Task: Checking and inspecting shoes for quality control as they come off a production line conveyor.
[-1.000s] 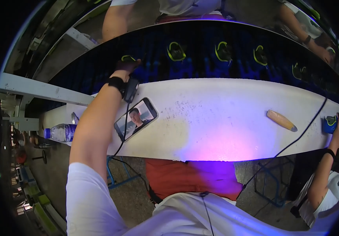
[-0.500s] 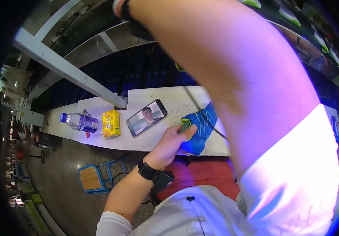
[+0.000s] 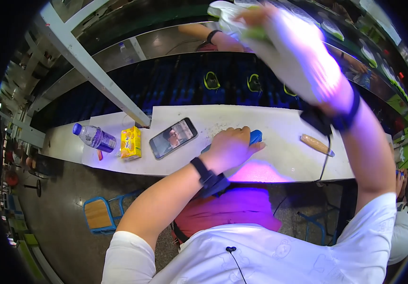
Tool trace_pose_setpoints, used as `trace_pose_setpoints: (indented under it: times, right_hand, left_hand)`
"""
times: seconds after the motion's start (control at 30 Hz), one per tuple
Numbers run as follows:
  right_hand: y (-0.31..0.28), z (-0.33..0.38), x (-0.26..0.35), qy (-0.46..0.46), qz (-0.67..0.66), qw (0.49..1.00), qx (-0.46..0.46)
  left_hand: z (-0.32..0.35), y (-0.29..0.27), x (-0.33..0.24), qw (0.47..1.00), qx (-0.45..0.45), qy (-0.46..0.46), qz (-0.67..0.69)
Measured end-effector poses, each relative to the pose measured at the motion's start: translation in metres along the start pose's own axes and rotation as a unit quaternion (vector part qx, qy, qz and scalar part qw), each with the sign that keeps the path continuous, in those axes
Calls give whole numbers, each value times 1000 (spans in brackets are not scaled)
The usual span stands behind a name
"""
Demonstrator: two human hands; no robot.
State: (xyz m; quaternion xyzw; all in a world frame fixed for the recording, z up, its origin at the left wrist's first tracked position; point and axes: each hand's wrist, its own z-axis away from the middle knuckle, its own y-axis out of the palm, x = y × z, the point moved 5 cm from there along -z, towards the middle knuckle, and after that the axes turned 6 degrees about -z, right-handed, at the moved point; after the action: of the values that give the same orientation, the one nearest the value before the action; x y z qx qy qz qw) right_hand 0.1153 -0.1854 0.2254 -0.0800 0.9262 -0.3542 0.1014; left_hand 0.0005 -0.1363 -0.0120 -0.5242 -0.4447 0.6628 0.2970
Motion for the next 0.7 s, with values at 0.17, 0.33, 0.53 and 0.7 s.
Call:
trace_pose_setpoints:
  times: [0.17,0.33,0.53,0.7]
  right_hand:
    - [-70,132,43,315,-228,921,-34]
    - [-25,220,63,540,-329,773,54]
    - [21,269,103,535,-525,613,-251]
    - [22,227,124,409,-534,734,-91]
  left_hand:
    - [1,0,-1,996,-78,32,5]
    - [58,-20,-9,898,-309,184,256]
    - [74,-7,-29,861,-286,179,381]
    - [99,-21,-32,906,-288,185,248]
